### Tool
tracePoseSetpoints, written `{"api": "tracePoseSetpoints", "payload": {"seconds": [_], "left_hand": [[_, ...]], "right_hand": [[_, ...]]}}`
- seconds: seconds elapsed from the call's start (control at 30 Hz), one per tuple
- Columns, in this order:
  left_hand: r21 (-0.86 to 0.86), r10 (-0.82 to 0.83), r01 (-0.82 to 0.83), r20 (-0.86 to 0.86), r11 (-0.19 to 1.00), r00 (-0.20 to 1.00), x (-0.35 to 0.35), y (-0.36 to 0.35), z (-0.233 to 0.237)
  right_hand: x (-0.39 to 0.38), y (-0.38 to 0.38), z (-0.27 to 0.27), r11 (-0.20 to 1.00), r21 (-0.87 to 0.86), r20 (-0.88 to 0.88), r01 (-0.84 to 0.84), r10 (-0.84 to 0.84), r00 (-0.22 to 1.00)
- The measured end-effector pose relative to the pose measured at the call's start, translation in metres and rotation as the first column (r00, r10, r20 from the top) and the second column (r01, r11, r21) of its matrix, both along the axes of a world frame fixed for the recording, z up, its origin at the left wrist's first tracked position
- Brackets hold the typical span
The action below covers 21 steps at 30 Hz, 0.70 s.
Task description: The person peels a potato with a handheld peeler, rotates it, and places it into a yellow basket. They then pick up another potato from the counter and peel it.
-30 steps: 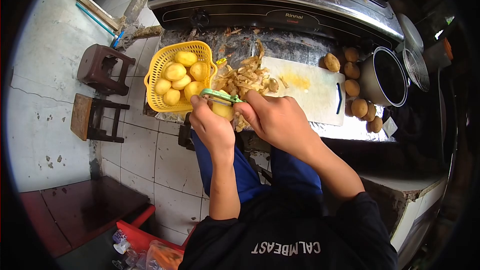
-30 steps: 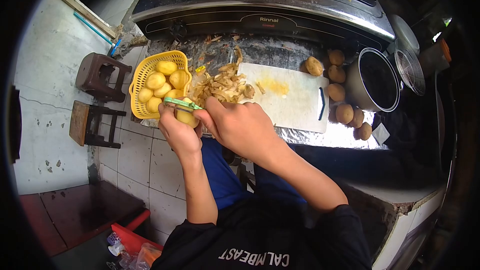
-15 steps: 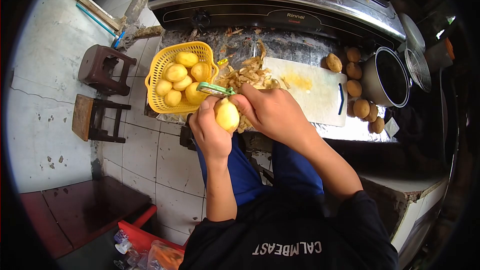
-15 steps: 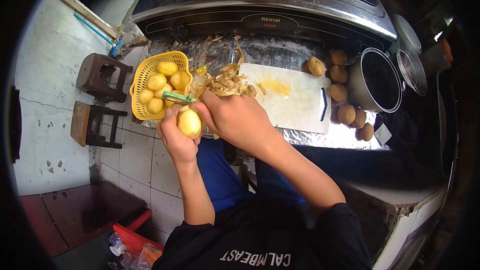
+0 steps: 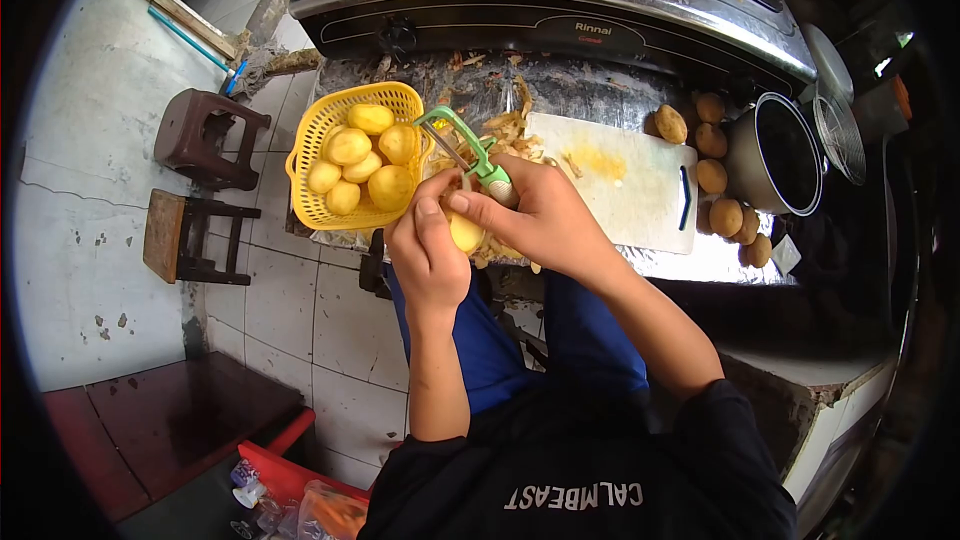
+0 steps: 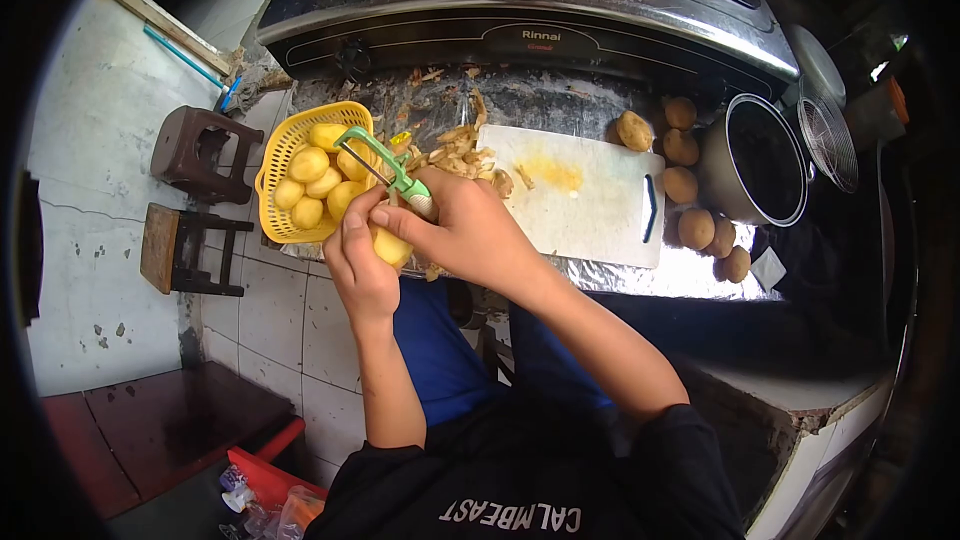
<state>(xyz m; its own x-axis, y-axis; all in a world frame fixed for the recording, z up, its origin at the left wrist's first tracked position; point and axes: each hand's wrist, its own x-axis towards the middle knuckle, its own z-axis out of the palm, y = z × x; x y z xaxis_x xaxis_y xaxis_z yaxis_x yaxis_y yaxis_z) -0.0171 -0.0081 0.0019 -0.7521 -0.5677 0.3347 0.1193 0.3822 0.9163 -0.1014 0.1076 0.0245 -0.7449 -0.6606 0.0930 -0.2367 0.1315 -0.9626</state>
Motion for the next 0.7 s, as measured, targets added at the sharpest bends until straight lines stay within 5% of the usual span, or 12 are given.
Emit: {"api": "tracePoseSetpoints", "payload": {"seconds": [0.13,0.2,0.27,0.37,0.53,0.6,0.63,0.7], "left_hand": [[0.102,0.024,-0.029,0.051,0.994,0.998,0.000,-0.003,-0.006],[0.535,-0.043,0.055,-0.035,0.843,0.998,0.003,-0.004,-0.004],[0.674,-0.075,0.135,-0.117,0.727,0.990,0.002,-0.006,-0.004],[0.889,-0.060,0.283,-0.280,0.360,0.958,0.002,-0.007,-0.009],[0.867,-0.037,0.322,-0.334,0.381,0.942,0.001,-0.007,-0.011],[0.850,-0.030,0.358,-0.376,0.386,0.926,0.001,-0.009,-0.011],[0.843,0.014,0.335,-0.375,0.422,0.927,0.000,-0.008,-0.010],[0.835,0.054,0.313,-0.376,0.452,0.925,-0.004,-0.001,-0.009]], "right_hand": [[-0.013,0.000,-0.010,0.992,-0.057,0.236,0.116,-0.100,0.967],[-0.016,0.003,-0.011,0.994,0.023,0.192,0.106,-0.108,0.975],[-0.016,0.004,-0.019,0.958,0.157,-0.350,0.241,-0.174,0.920],[-0.015,0.002,-0.013,0.950,0.176,-0.319,0.258,-0.193,0.928],[-0.015,-0.004,-0.010,0.962,0.067,-0.423,0.264,-0.212,0.881],[-0.010,0.000,-0.001,0.979,0.158,-0.032,0.132,-0.128,0.991],[-0.005,0.000,-0.001,0.979,0.157,-0.033,0.127,-0.123,0.992],[0.008,0.001,-0.001,0.994,-0.106,-0.070,-0.031,0.024,0.997]]}}
